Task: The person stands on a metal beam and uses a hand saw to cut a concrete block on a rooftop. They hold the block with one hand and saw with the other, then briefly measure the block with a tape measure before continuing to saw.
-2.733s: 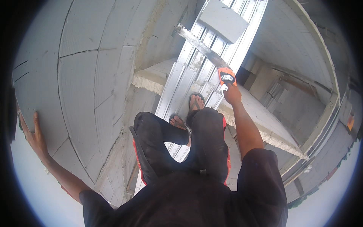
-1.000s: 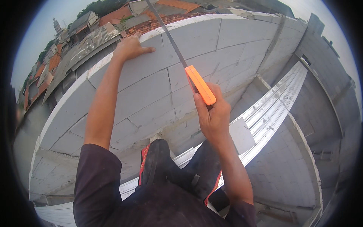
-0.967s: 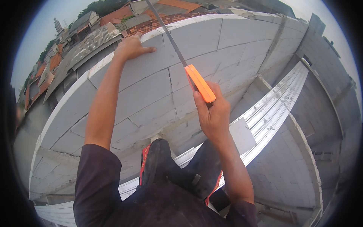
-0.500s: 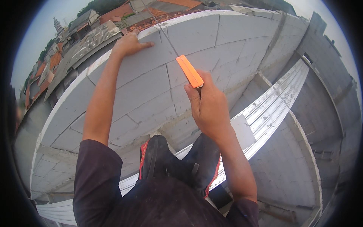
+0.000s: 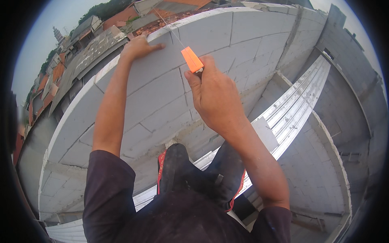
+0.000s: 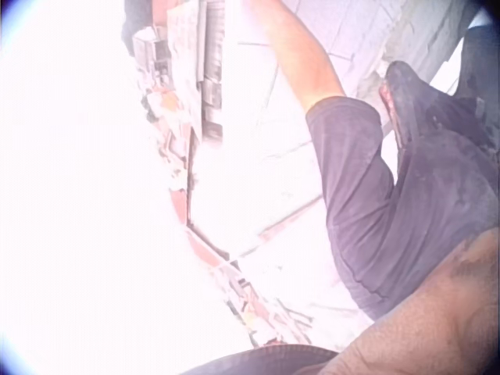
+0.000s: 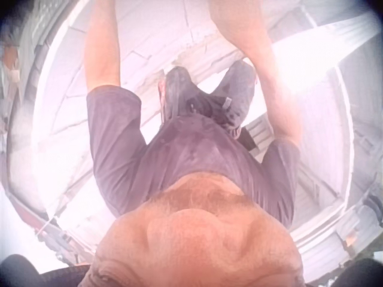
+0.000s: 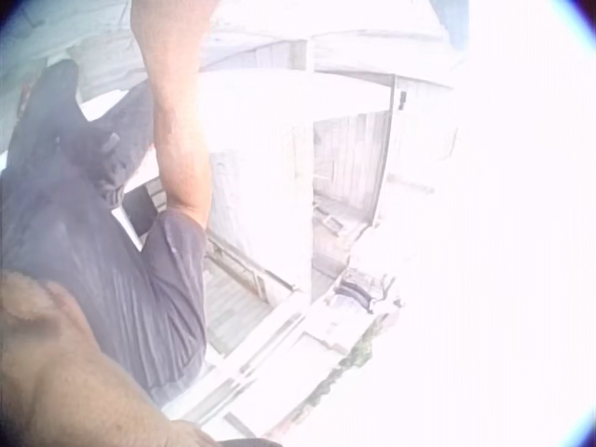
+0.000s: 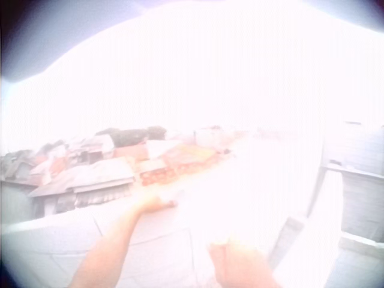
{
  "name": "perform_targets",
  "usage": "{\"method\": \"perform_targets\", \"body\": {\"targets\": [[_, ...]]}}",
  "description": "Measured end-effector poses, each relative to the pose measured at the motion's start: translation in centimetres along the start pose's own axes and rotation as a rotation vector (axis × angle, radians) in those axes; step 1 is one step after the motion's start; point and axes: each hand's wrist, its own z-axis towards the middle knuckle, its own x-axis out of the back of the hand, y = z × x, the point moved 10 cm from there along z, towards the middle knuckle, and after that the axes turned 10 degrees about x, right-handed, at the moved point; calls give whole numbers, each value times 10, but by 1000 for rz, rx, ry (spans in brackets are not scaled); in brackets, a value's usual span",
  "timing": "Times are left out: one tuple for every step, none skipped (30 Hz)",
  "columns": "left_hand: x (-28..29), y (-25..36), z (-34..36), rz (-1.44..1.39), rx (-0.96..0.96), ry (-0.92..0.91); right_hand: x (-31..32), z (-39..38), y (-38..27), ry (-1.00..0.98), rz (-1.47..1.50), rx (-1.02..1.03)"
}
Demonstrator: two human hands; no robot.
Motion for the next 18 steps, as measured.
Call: {"method": "perform_targets", "body": {"targets": [[0,-3,1,21,0,-12,4,-5,-1,4,-4,-11],[0,-10,-1,44,7,-27,11,-21,-6,2,-2,-22],[-1,-13,-3,55,12,-43,21,-36,-10,-4,-13,-32],[2,-18,-5,82,15,0,26,-50,-16,-6,-3,-12],[2,-14,-8,99,9,44,35,-65,-20,-6,-6,6],[5,-13,-9,118,5,88,34,-62,-19,-11,-12,16],[5,-19,-9,96,37,34,33,-59,-20,-16,-10,29],[3,-15,-10,71,50,-31,26,-42,-16,-20,-21,14],[2,-15,-11,58,70,-88,17,-21,-11,-18,-21,7],[3,0,-8,45,43,-75,10,6,-4,-25,-75,8],[3,5,-4,41,32,-60,2,23,2,-38,-114,16],[3,6,-2,32,30,-43,6,23,1,-35,-109,20],[1,0,0,38,28,-35,4,25,1,-42,-93,27],[0,-4,1,43,24,-27,3,25,0,-49,-80,34],[-2,-6,3,46,18,-19,15,11,-2,-42,-45,7],[-1,-23,0,73,36,-8,22,-11,-5,-49,16,-6],[-1,-24,-1,76,37,5,34,-39,-2,-50,37,2],[-2,-23,-2,79,36,16,41,-47,2,-47,46,11]]}}
